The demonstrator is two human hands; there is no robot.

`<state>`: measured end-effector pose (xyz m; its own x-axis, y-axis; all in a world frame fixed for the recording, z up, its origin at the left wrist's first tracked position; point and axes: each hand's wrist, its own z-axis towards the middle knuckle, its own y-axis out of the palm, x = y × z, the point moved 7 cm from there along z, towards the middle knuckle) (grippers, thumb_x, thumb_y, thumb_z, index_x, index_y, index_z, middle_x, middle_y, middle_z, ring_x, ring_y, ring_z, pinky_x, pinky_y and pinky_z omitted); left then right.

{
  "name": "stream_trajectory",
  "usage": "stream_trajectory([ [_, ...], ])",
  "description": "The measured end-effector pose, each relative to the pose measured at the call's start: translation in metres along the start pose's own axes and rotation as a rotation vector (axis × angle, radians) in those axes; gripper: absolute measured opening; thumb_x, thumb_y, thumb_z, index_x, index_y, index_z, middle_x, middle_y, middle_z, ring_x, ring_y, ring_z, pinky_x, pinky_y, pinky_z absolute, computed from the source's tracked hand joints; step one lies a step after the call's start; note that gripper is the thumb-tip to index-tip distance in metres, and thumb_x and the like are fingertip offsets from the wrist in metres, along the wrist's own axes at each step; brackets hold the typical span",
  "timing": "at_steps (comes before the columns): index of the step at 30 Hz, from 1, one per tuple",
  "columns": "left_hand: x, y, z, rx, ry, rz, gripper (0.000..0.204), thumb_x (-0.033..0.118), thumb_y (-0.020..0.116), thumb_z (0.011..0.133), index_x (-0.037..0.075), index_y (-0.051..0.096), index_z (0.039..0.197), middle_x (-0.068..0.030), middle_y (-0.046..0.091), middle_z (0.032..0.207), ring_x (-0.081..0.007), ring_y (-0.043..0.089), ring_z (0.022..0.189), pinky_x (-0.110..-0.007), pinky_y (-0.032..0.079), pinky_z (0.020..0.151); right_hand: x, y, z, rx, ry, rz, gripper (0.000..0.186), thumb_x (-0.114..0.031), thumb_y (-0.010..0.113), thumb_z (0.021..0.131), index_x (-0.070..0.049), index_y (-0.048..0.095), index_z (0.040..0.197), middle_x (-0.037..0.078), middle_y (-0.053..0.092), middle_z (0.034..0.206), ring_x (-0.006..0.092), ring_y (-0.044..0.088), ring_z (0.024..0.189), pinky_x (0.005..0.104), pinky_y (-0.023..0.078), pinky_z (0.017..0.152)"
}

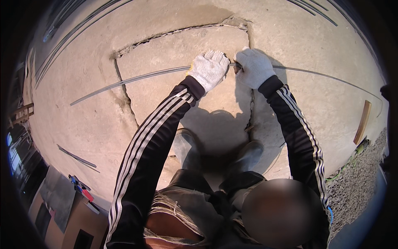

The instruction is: The person bends long metal rods into curved shapes using a wooden block as a fulcrum on a concrete floor. They repeatedly pick up rods, position them over the block, and apply force to create consistent bends, then place the bent rods aside.

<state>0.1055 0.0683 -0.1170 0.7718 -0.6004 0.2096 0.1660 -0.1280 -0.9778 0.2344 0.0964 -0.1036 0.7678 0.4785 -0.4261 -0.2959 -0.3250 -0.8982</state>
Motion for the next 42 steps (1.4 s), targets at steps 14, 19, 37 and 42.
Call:
stream_trajectory([
  [14, 0.000, 0.002, 0.003, -0.003, -0.051, -0.069, 0.036, 0.028, 0.074, 0.076, 0.010, 0.065, 0.107, -0.0108, 0.064, 0.107, -0.0306, 0.064, 0.105, -0.044, 0.053, 0.083, 0.007, 0.015, 0.002, -0.083, -0.036, -0.046, 0.019, -0.016, 0.071, 0.079, -0.007, 0.061, 0.092, 0.013, 0.066, 0.094, 0.0332, 0.067, 0.096, 0.0440, 0.055, 0.081],
  [19, -0.004, -0.003, 0.006, 0.061, -0.071, -0.088, 0.025, 0.026, 0.074, 0.076, 0.011, 0.068, 0.095, -0.0108, 0.066, 0.100, -0.0293, 0.067, 0.097, -0.045, 0.054, 0.080, 0.008, 0.015, 0.000, -0.059, -0.069, -0.055, 0.021, -0.017, 0.071, 0.078, -0.007, 0.062, 0.095, 0.013, 0.066, 0.095, 0.0327, 0.067, 0.096, 0.0435, 0.055, 0.082],
  [37, -0.010, 0.017, 0.019, -0.179, -0.225, -0.086, 0.034, 0.031, 0.069, 0.082, 0.005, 0.065, 0.103, -0.0168, 0.067, 0.104, -0.0355, 0.070, 0.096, -0.049, 0.054, 0.081, 0.010, 0.006, 0.003, -0.068, -0.018, 0.028, 0.013, -0.010, 0.068, 0.076, -0.006, 0.066, 0.089, 0.016, 0.067, 0.089, 0.0359, 0.068, 0.090, 0.0469, 0.055, 0.078],
  [42, -0.009, 0.020, 0.019, -0.135, -0.204, -0.073, 0.033, 0.031, 0.070, 0.081, 0.005, 0.065, 0.102, -0.0162, 0.067, 0.102, -0.0355, 0.069, 0.093, -0.049, 0.054, 0.079, 0.016, 0.016, 0.009, -0.192, 0.038, -0.019, 0.013, -0.013, 0.069, 0.079, -0.006, 0.069, 0.090, 0.017, 0.070, 0.090, 0.0361, 0.070, 0.088, 0.0466, 0.057, 0.076],
])
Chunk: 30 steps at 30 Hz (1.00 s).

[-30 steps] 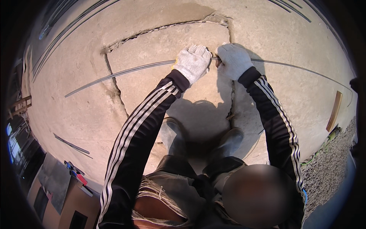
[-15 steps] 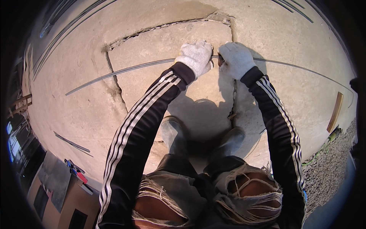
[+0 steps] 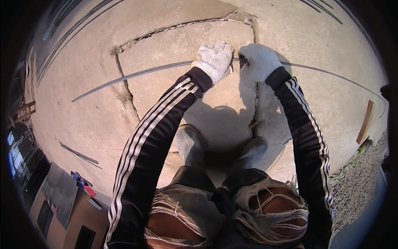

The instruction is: The person bends long metal rods into curved shapes using a wooden block as a fulcrum on a concrete floor. They repeatedly pick up rods, position them over the block, and apply force to create consistent bends, then place the bent rods aside.

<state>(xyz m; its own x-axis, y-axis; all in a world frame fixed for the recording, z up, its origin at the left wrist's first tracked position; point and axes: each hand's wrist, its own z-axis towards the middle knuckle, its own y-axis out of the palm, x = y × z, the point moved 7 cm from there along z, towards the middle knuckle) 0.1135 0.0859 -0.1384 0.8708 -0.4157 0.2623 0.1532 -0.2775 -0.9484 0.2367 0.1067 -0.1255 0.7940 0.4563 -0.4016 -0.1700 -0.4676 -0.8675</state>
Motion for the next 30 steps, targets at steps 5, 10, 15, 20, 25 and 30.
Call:
stream_trajectory([
  [5, 0.000, 0.003, 0.001, 0.021, 0.021, 0.013, 0.034, 0.031, 0.072, 0.081, 0.006, 0.066, 0.102, -0.0160, 0.067, 0.100, -0.0358, 0.069, 0.094, -0.048, 0.053, 0.079, 0.003, 0.008, 0.006, -0.023, 0.031, -0.014, 0.012, -0.012, 0.065, 0.079, -0.005, 0.067, 0.089, 0.018, 0.068, 0.088, 0.0388, 0.069, 0.088, 0.0483, 0.055, 0.077],
  [10, 0.002, 0.002, 0.001, 0.053, 0.054, -0.002, 0.033, 0.030, 0.072, 0.081, 0.007, 0.066, 0.104, -0.0154, 0.068, 0.102, -0.0353, 0.069, 0.097, -0.049, 0.053, 0.083, 0.004, 0.012, 0.011, -0.063, 0.066, -0.066, 0.016, -0.017, 0.067, 0.080, -0.006, 0.069, 0.092, 0.018, 0.071, 0.091, 0.0377, 0.070, 0.089, 0.0477, 0.056, 0.078],
  [15, 0.002, 0.002, 0.003, 0.036, 0.010, -0.038, 0.031, 0.029, 0.069, 0.083, 0.007, 0.067, 0.104, -0.0148, 0.069, 0.104, -0.0349, 0.069, 0.099, -0.050, 0.052, 0.085, 0.004, 0.012, 0.012, -0.064, 0.082, -0.077, 0.020, -0.022, 0.069, 0.082, -0.007, 0.072, 0.095, 0.017, 0.073, 0.096, 0.0350, 0.072, 0.094, 0.0465, 0.058, 0.082],
  [20, 0.001, 0.004, 0.005, 0.003, -0.027, -0.088, 0.030, 0.029, 0.067, 0.084, 0.007, 0.067, 0.104, -0.0164, 0.070, 0.105, -0.0355, 0.069, 0.102, -0.050, 0.053, 0.086, 0.006, 0.015, 0.011, -0.052, 0.062, -0.048, 0.020, -0.021, 0.068, 0.082, -0.007, 0.072, 0.096, 0.017, 0.073, 0.098, 0.0353, 0.071, 0.095, 0.0466, 0.057, 0.082],
  [25, 0.000, 0.008, 0.007, -0.023, -0.037, -0.084, 0.030, 0.030, 0.066, 0.086, 0.005, 0.068, 0.102, -0.0182, 0.070, 0.106, -0.0369, 0.069, 0.103, -0.050, 0.054, 0.086, 0.005, 0.016, 0.011, -0.034, 0.038, -0.062, 0.020, -0.021, 0.068, 0.082, -0.008, 0.072, 0.096, 0.017, 0.073, 0.096, 0.0354, 0.072, 0.094, 0.0469, 0.057, 0.081],
  [30, -0.001, 0.014, 0.009, -0.032, -0.071, -0.093, 0.032, 0.029, 0.071, 0.081, 0.010, 0.069, 0.105, -0.0127, 0.069, 0.106, -0.0322, 0.067, 0.107, -0.051, 0.051, 0.088, 0.005, 0.019, 0.016, -0.104, 0.100, -0.065, 0.022, -0.023, 0.069, 0.080, -0.008, 0.074, 0.096, 0.017, 0.074, 0.095, 0.0356, 0.072, 0.093, 0.0464, 0.058, 0.081],
])
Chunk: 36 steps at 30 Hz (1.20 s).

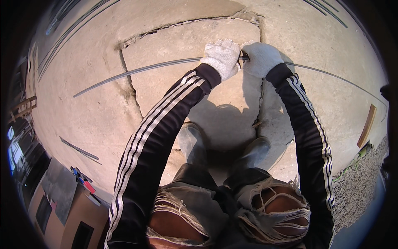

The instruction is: The person bends long metal rods into curved shapes using a wooden block as a fulcrum on a concrete floor. They repeatedly pick up rods, position them over the block, and apply force to create consistent bends, then place the bent rods aside.

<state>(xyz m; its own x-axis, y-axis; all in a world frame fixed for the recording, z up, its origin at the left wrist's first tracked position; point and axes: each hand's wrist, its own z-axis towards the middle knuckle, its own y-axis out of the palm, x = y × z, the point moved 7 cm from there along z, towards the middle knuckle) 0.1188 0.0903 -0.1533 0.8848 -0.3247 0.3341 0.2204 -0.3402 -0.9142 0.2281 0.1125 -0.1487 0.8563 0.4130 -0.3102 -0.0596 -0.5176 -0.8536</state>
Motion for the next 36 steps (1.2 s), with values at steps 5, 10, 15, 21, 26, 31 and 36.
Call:
stream_trajectory([
  [5, -0.002, 0.003, 0.000, -0.014, 0.001, -0.013, 0.033, 0.034, 0.064, 0.089, 0.006, 0.067, 0.106, -0.0177, 0.068, 0.111, -0.0369, 0.067, 0.109, -0.051, 0.052, 0.091, -0.001, -0.002, 0.002, -0.047, 0.043, -0.017, 0.025, -0.027, 0.068, 0.081, -0.009, 0.076, 0.098, 0.016, 0.075, 0.098, 0.0348, 0.073, 0.095, 0.0458, 0.058, 0.082],
  [10, -0.004, 0.004, 0.003, -0.035, -0.016, -0.058, 0.036, 0.037, 0.063, 0.091, 0.006, 0.067, 0.110, -0.0196, 0.067, 0.112, -0.0383, 0.066, 0.111, -0.052, 0.051, 0.094, 0.002, 0.000, 0.003, -0.080, 0.089, -0.032, 0.027, -0.029, 0.067, 0.083, -0.010, 0.076, 0.100, 0.015, 0.075, 0.099, 0.0342, 0.073, 0.096, 0.0457, 0.058, 0.083],
  [15, -0.004, 0.002, 0.007, -0.120, -0.026, -0.070, 0.038, 0.037, 0.063, 0.091, 0.004, 0.067, 0.111, -0.0214, 0.068, 0.113, -0.0393, 0.066, 0.110, -0.049, 0.054, 0.091, 0.004, 0.002, 0.002, -0.061, 0.072, -0.021, 0.026, -0.029, 0.068, 0.084, -0.010, 0.075, 0.099, 0.015, 0.075, 0.098, 0.0340, 0.072, 0.097, 0.0457, 0.058, 0.083],
  [21, -0.015, 0.001, 0.011, -0.279, -0.033, -0.202, 0.036, 0.036, 0.064, 0.090, 0.012, 0.069, 0.116, -0.0175, 0.071, 0.115, -0.0374, 0.068, 0.110, -0.051, 0.054, 0.091, 0.007, 0.005, 0.004, -0.035, 0.068, 0.046, 0.025, -0.029, 0.068, 0.084, -0.010, 0.075, 0.098, 0.015, 0.075, 0.097, 0.0343, 0.072, 0.096, 0.0463, 0.057, 0.082],
  [26, -0.018, 0.005, 0.010, -0.281, -0.034, -0.251, 0.030, 0.038, 0.064, 0.092, 0.015, 0.072, 0.110, -0.0147, 0.074, 0.103, -0.0368, 0.070, 0.103, -0.050, 0.055, 0.085, 0.009, 0.008, 0.003, -0.036, 0.077, 0.017, 0.023, -0.029, 0.068, 0.085, -0.010, 0.074, 0.096, 0.015, 0.074, 0.094, 0.0340, 0.072, 0.094, 0.0455, 0.057, 0.082],
  [31, -0.022, 0.008, 0.010, -0.263, -0.050, -0.270, 0.028, 0.037, 0.065, 0.091, 0.018, 0.074, 0.110, -0.0127, 0.075, 0.104, -0.0354, 0.070, 0.103, -0.050, 0.054, 0.086, 0.010, 0.010, 0.004, -0.017, 0.063, 0.021, 0.024, -0.029, 0.068, 0.084, -0.009, 0.073, 0.096, 0.016, 0.074, 0.092, 0.0347, 0.072, 0.094, 0.0453, 0.056, 0.081],
  [36, -0.023, 0.015, 0.013, -0.249, -0.043, -0.269, 0.027, 0.037, 0.065, 0.090, 0.019, 0.075, 0.108, -0.0114, 0.075, 0.104, -0.0342, 0.070, 0.103, -0.052, 0.052, 0.087, 0.016, 0.003, -0.002, 0.089, 0.003, 0.048, 0.024, -0.024, 0.068, 0.083, -0.006, 0.071, 0.098, 0.018, 0.073, 0.098, 0.0367, 0.070, 0.093, 0.0452, 0.056, 0.081],
])
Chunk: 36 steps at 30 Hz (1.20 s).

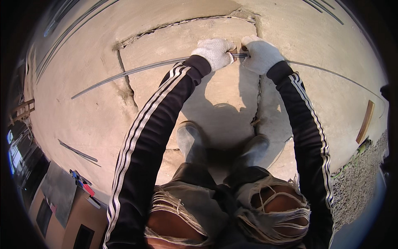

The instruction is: The person bends long metal rods into curved shapes using a wooden block as a fulcrum on a concrete floor. They repeatedly pick up rods, position them over the block, and apply force to create consistent bends, then place the bent rods aside.

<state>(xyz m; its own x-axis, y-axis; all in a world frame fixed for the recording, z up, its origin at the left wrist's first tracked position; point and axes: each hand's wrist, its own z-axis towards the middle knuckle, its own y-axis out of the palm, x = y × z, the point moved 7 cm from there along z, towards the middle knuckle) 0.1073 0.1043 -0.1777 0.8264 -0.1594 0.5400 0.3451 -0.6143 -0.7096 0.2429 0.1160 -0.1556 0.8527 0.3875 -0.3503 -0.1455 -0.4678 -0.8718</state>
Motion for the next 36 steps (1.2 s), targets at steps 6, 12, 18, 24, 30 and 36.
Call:
stream_trajectory([
  [6, -0.001, 0.002, 0.000, 0.010, 0.015, 0.001, 0.026, 0.038, 0.064, 0.090, 0.020, 0.075, 0.107, -0.0102, 0.075, 0.104, -0.0345, 0.070, 0.103, -0.052, 0.051, 0.087, 0.043, -0.008, -0.054, 0.289, 0.236, 0.658, 0.019, -0.002, 0.055, 0.087, -0.001, 0.065, 0.103, 0.012, 0.069, 0.088, 0.0235, 0.072, 0.085, 0.0338, 0.055, 0.079],
  [12, 0.003, -0.003, -0.001, 0.009, -0.005, 0.024, 0.024, 0.034, 0.071, 0.090, 0.016, 0.075, 0.104, -0.0098, 0.075, 0.099, -0.0313, 0.071, 0.096, -0.042, 0.055, 0.086, 0.033, 0.023, -0.082, 0.395, 0.391, 1.050, 0.018, 0.004, 0.053, 0.094, -0.001, 0.066, 0.104, 0.006, 0.068, 0.086, 0.0138, 0.069, 0.081, 0.0290, 0.054, 0.075],
  [18, 0.004, -0.004, -0.003, -0.002, -0.021, -0.002, 0.024, 0.035, 0.071, 0.090, 0.016, 0.075, 0.105, -0.0097, 0.075, 0.099, -0.0315, 0.071, 0.096, -0.042, 0.055, 0.084, 0.019, 0.009, -0.082, 0.498, 0.342, 0.594, 0.015, -0.007, 0.066, 0.093, -0.006, 0.072, 0.107, 0.009, 0.069, 0.087, 0.0221, 0.070, 0.082, 0.0336, 0.054, 0.074],
  [24, 0.001, -0.001, 0.000, 0.008, 0.003, -0.002, 0.024, 0.036, 0.068, 0.090, 0.020, 0.075, 0.105, -0.0099, 0.075, 0.100, -0.0330, 0.071, 0.097, -0.046, 0.054, 0.085, 0.008, 0.013, -0.073, 0.631, 0.313, 0.592, 0.014, -0.011, 0.069, 0.091, -0.007, 0.073, 0.104, 0.014, 0.069, 0.090, 0.0319, 0.069, 0.087, 0.0371, 0.054, 0.075],
  [30, 0.000, 0.002, 0.000, 0.000, 0.011, 0.007, 0.025, 0.041, 0.066, 0.090, 0.023, 0.075, 0.105, -0.0103, 0.075, 0.099, -0.0344, 0.071, 0.100, -0.051, 0.052, 0.086, 0.004, 0.020, -0.070, 0.648, 0.313, 0.575, 0.010, -0.012, 0.070, 0.090, -0.007, 0.072, 0.098, 0.014, 0.069, 0.089, 0.0332, 0.069, 0.087, 0.0386, 0.054, 0.074],
  [36, 0.002, 0.000, -0.001, -0.011, -0.020, 0.047, 0.022, 0.034, 0.064, 0.090, 0.020, 0.075, 0.102, -0.0103, 0.074, 0.100, -0.0338, 0.070, 0.098, -0.046, 0.054, 0.086, -0.003, 0.018, -0.068, 0.686, 0.245, 0.417, 0.009, -0.013, 0.072, 0.089, -0.008, 0.072, 0.096, 0.013, 0.067, 0.086, 0.0334, 0.067, 0.085, 0.0416, 0.053, 0.072],
])
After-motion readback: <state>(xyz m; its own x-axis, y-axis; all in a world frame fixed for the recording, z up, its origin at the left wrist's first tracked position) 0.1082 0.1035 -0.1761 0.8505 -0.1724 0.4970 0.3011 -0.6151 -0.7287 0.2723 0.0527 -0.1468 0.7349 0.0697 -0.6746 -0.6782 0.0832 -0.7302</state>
